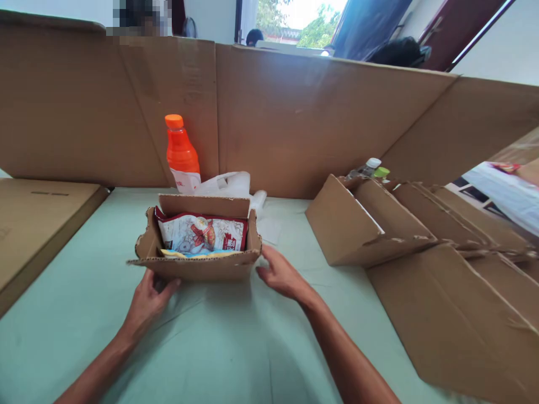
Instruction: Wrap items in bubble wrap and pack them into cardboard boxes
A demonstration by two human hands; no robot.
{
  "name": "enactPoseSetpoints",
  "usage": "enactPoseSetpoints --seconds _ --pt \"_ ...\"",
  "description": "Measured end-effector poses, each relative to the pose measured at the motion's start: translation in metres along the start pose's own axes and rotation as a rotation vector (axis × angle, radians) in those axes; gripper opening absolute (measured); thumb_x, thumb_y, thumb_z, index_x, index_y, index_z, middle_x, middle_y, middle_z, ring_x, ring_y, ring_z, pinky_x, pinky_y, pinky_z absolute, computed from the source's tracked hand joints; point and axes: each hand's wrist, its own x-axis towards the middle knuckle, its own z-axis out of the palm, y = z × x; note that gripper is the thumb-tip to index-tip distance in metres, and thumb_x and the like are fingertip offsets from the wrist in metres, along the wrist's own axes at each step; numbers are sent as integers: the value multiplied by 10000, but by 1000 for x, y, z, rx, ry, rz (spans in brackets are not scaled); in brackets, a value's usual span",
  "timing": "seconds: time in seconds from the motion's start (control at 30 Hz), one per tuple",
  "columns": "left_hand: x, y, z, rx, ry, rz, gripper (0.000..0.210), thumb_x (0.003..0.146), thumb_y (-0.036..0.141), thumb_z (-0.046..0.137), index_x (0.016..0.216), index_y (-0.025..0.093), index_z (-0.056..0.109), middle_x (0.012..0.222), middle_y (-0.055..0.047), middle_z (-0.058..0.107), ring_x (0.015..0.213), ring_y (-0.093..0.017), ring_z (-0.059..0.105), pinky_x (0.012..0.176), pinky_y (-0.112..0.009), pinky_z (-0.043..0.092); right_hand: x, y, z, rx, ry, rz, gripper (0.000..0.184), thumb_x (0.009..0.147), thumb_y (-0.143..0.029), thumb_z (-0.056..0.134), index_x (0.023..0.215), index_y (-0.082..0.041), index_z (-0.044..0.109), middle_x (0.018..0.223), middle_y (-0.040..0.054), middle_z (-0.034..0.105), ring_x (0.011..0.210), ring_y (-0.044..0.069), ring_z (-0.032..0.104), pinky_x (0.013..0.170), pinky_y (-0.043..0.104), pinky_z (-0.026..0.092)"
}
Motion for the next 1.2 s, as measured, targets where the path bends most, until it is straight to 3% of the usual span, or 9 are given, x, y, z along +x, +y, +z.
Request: enactPoseSetpoints --seconds 0.17,0.33,0.47,0.57,0.67,0.8,0.9,1.0,1.2 --pt "-7 -12 2 -13 0 -27 420 743 524 652 997 204 555 936 -65 687 917 -269 659 785 -371 520 96 9 -27 -215 343 9 407 825 -260 567 1220 -188 636 1286 123 633 1199 280 556 1033 469 425" --pt "-5 -18 5 -114 29 -50 434 738 493 671 1033 198 551 1034 -88 685 997 -266 657 853 -367 516 159 -12 -26 -226 516 71 125 809 -285 645 728 -192 664 1099 111 691 1036 274 594 938 454 440" --pt "-1 -21 4 -179 34 -46 431 716 462 702 1023 204 547 963 -57 670 926 -234 653 828 -338 516 97 -4 -57 60 857 -22 151 832 -340 628 775 -201 644 814 18 669 756 166 594 735 318 472" --pt "-2 -20 1 -211 26 -31 467 703 442 723 1060 204 540 979 -47 649 901 -211 635 823 -324 506 7 11 -65 290 1023 178 240 752 -422 708 771 -196 629 651 -38 569 584 116 495 563 251 399" --pt "-2 -17 -1 -259 -6 -3 462 719 410 728 1084 212 525 1011 -36 624 924 -192 618 853 -312 490 -90 15 -36 536 919 505 365 643 -494 782 736 -185 613 631 -36 553 543 107 477 500 238 391" --pt "-1 -12 -6 -289 -57 2 507 698 371 743 1119 225 502 1080 -34 594 984 -181 600 919 -319 470 -199 -9 10 664 269 852 487 717 -639 707 759 -157 651 683 34 644 539 141 570 483 257 431" --pt "1 -9 -14 -303 -96 -9 583 653 366 757 1148 224 484 1132 -49 575 1018 -185 591 949 -341 466 -235 -36 11 558 -97 822 497 814 -643 620 772 -153 691 705 58 677 562 154 602 493 257 428" --pt "-1 -4 -21 -289 -113 -29 679 639 382 756 1227 223 459 1231 -83 548 1049 -200 582 943 -369 476 -213 -50 2 411 6 662 429 865 -589 588 911 -184 724 827 73 721 707 195 658 611 295 509" --pt "-1 13 -16 -258 -102 -1 583 695 412 700 1195 199 491 1161 -86 591 987 -218 606 854 -374 511 -68 -40 39 341 241 270 539 824 -423 650 1313 -214 565 1305 130 637 1096 274 641 820 379 550"
